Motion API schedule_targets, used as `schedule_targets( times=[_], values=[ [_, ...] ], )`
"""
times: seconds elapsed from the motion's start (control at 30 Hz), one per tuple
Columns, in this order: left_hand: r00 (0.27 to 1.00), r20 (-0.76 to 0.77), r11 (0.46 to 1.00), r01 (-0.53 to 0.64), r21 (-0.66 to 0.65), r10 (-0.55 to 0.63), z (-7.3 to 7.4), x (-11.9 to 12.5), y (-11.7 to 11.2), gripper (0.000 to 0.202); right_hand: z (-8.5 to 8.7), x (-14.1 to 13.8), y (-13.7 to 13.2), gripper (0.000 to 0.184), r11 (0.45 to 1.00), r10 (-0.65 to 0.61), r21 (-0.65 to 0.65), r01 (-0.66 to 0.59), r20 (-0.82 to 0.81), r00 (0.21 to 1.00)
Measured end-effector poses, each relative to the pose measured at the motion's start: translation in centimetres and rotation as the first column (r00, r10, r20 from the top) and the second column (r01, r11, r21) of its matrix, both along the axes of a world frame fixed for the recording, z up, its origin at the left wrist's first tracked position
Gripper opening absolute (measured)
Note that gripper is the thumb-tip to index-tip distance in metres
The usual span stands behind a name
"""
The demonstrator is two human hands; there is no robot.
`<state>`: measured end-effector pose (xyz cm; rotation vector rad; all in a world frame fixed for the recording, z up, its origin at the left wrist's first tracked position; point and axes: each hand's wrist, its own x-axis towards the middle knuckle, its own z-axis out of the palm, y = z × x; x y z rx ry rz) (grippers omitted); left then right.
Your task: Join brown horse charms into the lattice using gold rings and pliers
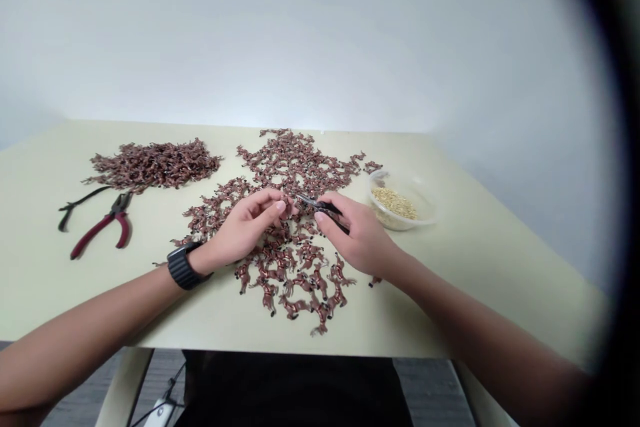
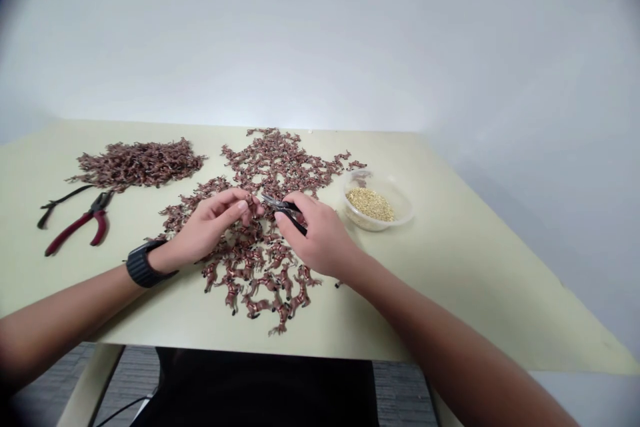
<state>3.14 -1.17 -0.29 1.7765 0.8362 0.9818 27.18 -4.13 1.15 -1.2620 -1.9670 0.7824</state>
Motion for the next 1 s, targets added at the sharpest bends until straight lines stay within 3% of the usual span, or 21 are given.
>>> schedule_targets(
  times=[0.07, 0.13, 0.33, 1.0],
  values=[
    [0.993, 0.089, 0.982, 0.093, -0.166, -0.079, 0.16, 0.22, -0.25, 0.026, -0.35, 0.14, 0.22, 0.025, 0.993, -0.019, 0.116, 0.010, 0.075, 0.997],
    [0.987, 0.126, 0.967, 0.130, -0.221, -0.104, 0.27, 0.21, -0.35, 0.025, -0.56, 0.24, 0.39, 0.025, 0.985, -0.007, 0.171, -0.014, 0.121, 0.993],
    [0.989, 0.114, 0.967, 0.119, -0.227, -0.095, 0.12, 0.01, -0.29, 0.027, -0.43, 0.18, 0.29, 0.023, 0.975, 0.066, 0.201, -0.098, 0.162, 0.985],
    [0.989, 0.097, 0.967, 0.133, -0.215, -0.114, 0.48, 0.07, -0.42, 0.025, 0.15, 0.47, 0.32, 0.022, 0.981, 0.068, 0.169, -0.096, 0.166, 0.984]
  ],
)
